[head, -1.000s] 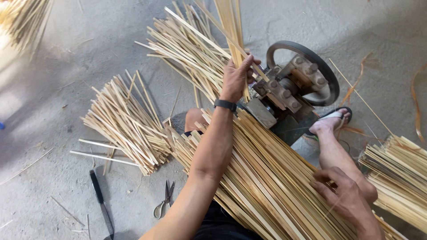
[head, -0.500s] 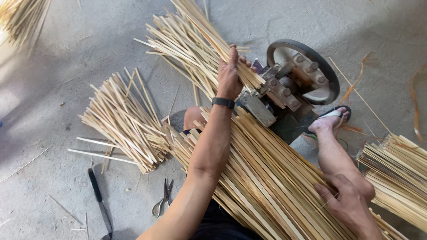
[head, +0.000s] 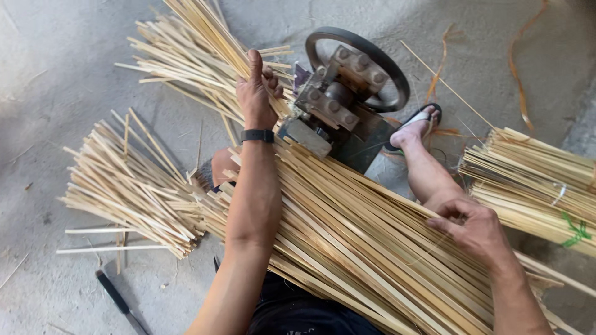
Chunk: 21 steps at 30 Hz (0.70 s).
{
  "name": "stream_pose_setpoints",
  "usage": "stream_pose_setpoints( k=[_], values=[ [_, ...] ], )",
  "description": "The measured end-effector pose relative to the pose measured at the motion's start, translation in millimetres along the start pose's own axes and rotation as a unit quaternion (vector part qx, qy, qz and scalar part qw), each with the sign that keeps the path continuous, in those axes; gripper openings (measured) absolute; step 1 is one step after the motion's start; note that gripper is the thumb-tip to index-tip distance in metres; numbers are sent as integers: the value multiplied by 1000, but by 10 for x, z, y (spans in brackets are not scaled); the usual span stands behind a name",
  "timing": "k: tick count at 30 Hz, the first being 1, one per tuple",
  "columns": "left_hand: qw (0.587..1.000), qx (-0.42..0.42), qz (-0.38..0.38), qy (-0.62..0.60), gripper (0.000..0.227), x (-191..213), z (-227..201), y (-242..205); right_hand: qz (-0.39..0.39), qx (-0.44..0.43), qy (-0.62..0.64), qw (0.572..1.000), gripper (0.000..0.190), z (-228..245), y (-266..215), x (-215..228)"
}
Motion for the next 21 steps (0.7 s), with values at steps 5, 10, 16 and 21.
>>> stream_pose_setpoints(
  k=[5,10,16,21],
  values=[
    [998,-19,25,59,45,-37,3,-18,-65,127,54,988,29,-239,65,82],
    [994,-20,24,109,49,-30,3,-35,-125,76,54,988,31,-421,87,228],
    [990,-26,61,122,53,-130,7,-95,-122,130,-63,982,30,158,341,-50],
    [986,-23,64,151,51,-124,46,-94,-157,271,-12,950,34,777,277,-70]
  ],
)
Point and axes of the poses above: each hand's wrist, its own y-axis towards the middle knuckle, its own x-axis out of the back of the hand, z = x × y, the point moved 8 cm from there along y, towards the middle knuckle, and after that the axes turned 7 degrees about -z, right-handed, at the moved point
